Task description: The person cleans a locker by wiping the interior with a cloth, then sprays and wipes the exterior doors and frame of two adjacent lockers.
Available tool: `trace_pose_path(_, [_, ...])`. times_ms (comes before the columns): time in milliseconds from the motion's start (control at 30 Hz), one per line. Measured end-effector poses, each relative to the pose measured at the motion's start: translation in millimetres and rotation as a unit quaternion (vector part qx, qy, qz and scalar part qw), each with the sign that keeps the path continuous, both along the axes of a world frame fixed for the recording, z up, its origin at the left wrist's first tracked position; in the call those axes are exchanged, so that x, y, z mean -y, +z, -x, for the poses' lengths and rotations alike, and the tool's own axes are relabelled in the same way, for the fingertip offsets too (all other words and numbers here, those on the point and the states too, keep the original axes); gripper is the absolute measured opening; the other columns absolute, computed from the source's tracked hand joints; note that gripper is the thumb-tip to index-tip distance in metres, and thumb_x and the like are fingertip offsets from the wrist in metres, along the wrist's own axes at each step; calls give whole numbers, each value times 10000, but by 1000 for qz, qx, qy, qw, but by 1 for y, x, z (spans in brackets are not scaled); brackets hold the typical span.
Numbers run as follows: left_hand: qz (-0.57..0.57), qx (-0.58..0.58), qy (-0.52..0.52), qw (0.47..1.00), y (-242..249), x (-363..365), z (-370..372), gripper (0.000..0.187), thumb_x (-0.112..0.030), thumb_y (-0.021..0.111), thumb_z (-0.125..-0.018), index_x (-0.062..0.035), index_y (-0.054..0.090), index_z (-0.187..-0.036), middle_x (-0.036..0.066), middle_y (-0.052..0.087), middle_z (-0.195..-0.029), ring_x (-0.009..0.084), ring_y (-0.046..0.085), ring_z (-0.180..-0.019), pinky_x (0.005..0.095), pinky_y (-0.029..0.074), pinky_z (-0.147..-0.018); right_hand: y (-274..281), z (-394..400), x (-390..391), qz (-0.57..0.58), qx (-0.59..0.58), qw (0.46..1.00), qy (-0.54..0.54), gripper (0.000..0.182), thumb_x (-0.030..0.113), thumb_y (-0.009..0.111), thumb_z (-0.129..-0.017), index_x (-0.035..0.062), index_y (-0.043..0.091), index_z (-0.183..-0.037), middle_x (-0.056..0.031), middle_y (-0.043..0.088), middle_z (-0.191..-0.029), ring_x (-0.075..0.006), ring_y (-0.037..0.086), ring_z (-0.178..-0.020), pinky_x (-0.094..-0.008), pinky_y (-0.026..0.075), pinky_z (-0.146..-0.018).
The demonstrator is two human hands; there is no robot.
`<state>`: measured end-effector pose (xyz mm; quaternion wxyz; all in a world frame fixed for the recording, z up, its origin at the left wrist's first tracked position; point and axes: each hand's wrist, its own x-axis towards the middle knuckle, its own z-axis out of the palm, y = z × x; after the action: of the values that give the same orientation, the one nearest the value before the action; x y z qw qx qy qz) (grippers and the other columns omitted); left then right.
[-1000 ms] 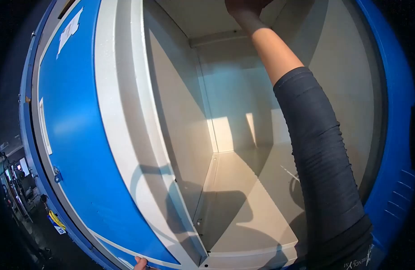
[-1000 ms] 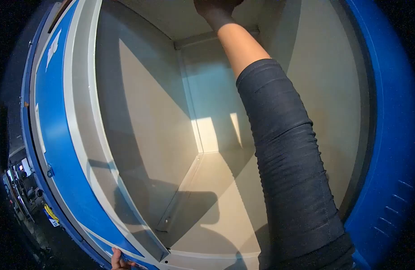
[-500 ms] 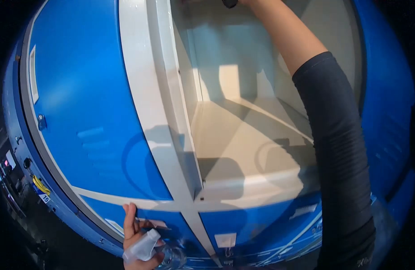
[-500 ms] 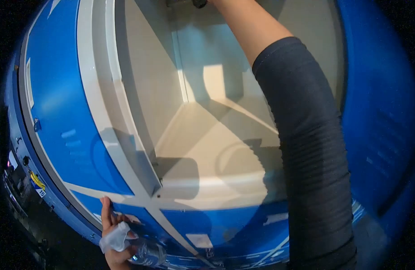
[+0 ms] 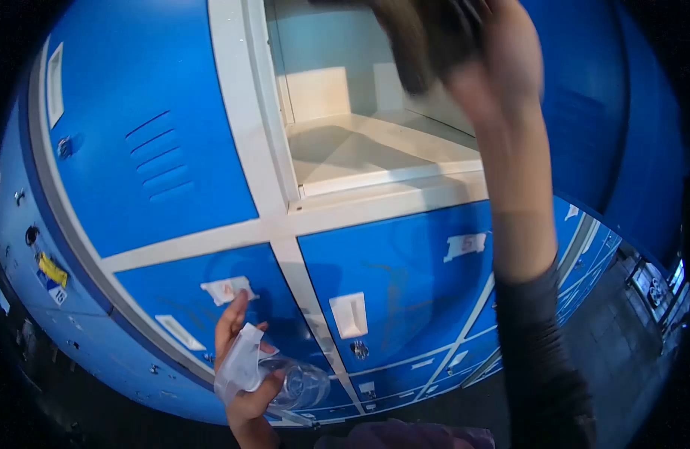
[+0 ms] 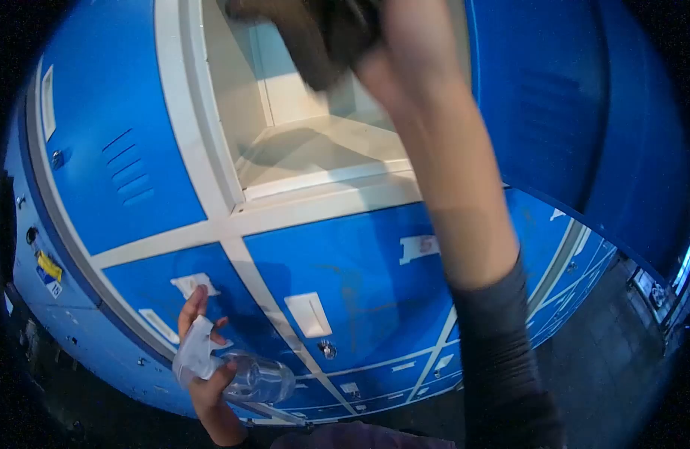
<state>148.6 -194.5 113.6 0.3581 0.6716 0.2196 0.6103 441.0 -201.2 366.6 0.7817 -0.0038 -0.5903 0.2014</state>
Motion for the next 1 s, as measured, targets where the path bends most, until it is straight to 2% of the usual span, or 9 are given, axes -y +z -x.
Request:
trace_pose_path(67, [27, 0, -27, 999, -9, 18, -2, 772, -206, 697, -547, 46, 540, -1260, 198, 449, -1395, 240, 547, -1133, 339, 444, -931, -81, 25, 58, 103, -57, 992, -43, 526, 357, 336, -1027, 20, 367, -1429, -168, 425, -1446, -323, 411, -1343, -487, 365, -1092])
trace_pose_path(100, [54, 13, -38, 998, -11, 29, -4, 808, -207, 697, -548, 41, 512, -1295, 196, 453, -1390, 236, 546, -1135, 334, 445, -925, -131, 3, 60, 7, -12, 966, 257, 526, 369, 337, -1021, 30, 386, -1421, -170, 419, -1449, -329, 418, -1334, -502, 361, -1094])
trace_pose_path(167, [54, -25, -107, 992, -24, 43, 3, 817, -117, 705, -582, 29, 451, -1345, 184, 458, -1382, 211, 544, -1105, 323, 454, -895, -206, 14, 97, 83, -154, 941, 288, 576, 438, 384, -995, 54, 391, -1423, -163, 423, -1446, -338, 421, -1330, -510, 350, -1097])
trace_pose_path(200, [80, -20, -133, 988, -30, 53, 2, 796, -88, 704, -592, 30, 456, -1339, 182, 459, -1380, 204, 545, -1091, 317, 454, -890, -241, 14, 114, 163, -129, 967, 146, 601, 465, 397, -984, 58, 390, -1425, -157, 422, -1447, -332, 418, -1331, -500, 343, -1103])
trace_pose_path(267, [86, -52, -201, 974, -47, 68, 4, 719, 17, 674, -648, 14, 454, -1332, 161, 469, -1365, 176, 550, -1037, 294, 453, -872, -306, 15, 145, 269, -181, 935, 146, 641, 500, 418, -965, 66, 378, -1435, -147, 411, -1456, -327, 398, -1343, -494, 310, -1121])
trace_pose_path(500, [148, -135, -314, 928, -118, 125, -15, 549, -12, 674, -747, -43, 472, -1256, 104, 578, -1228, 179, 571, -1035, 311, 462, -893, -462, 40, 273, 489, -271, 821, 117, 619, 494, 385, -966, 89, 386, -1434, -131, 411, -1457, -329, 378, -1349, -500, 286, -1131])
trace_pose_path(700, [73, -118, -322, 937, -112, 171, -47, 430, -53, 681, -752, -46, 552, -1163, 94, 568, -1220, 245, 568, -1121, 351, 453, -953, -503, 93, 313, 629, -349, 684, 120, 571, 451, 329, -982, 103, 405, -1429, -112, 446, -1444, -318, 425, -1321, -483, 315, -1118])
trace_pose_path(833, [37, -55, -359, 931, -110, 195, -65, 390, -55, 680, -781, -15, 557, -1149, 110, 580, -1153, 266, 573, -1071, 375, 441, -933, -484, 116, 314, 640, -296, 700, 111, 573, 461, 306, -996, 97, 393, -1429, -142, 447, -1432, -324, 445, -1301, -480, 332, -1104])
trace_pose_path(1000, [-12, -186, -345, 920, -108, 214, -70, 574, -276, 786, -795, -10, 528, -1233, 136, 583, -1207, 310, 535, -1127, 427, 424, -946, -475, 123, 313, 630, -388, 664, 110, 558, 447, 269, -986, 86, 444, -1373, -159, 513, -1351, -334, 502, -1241, -501, 384, -1061])
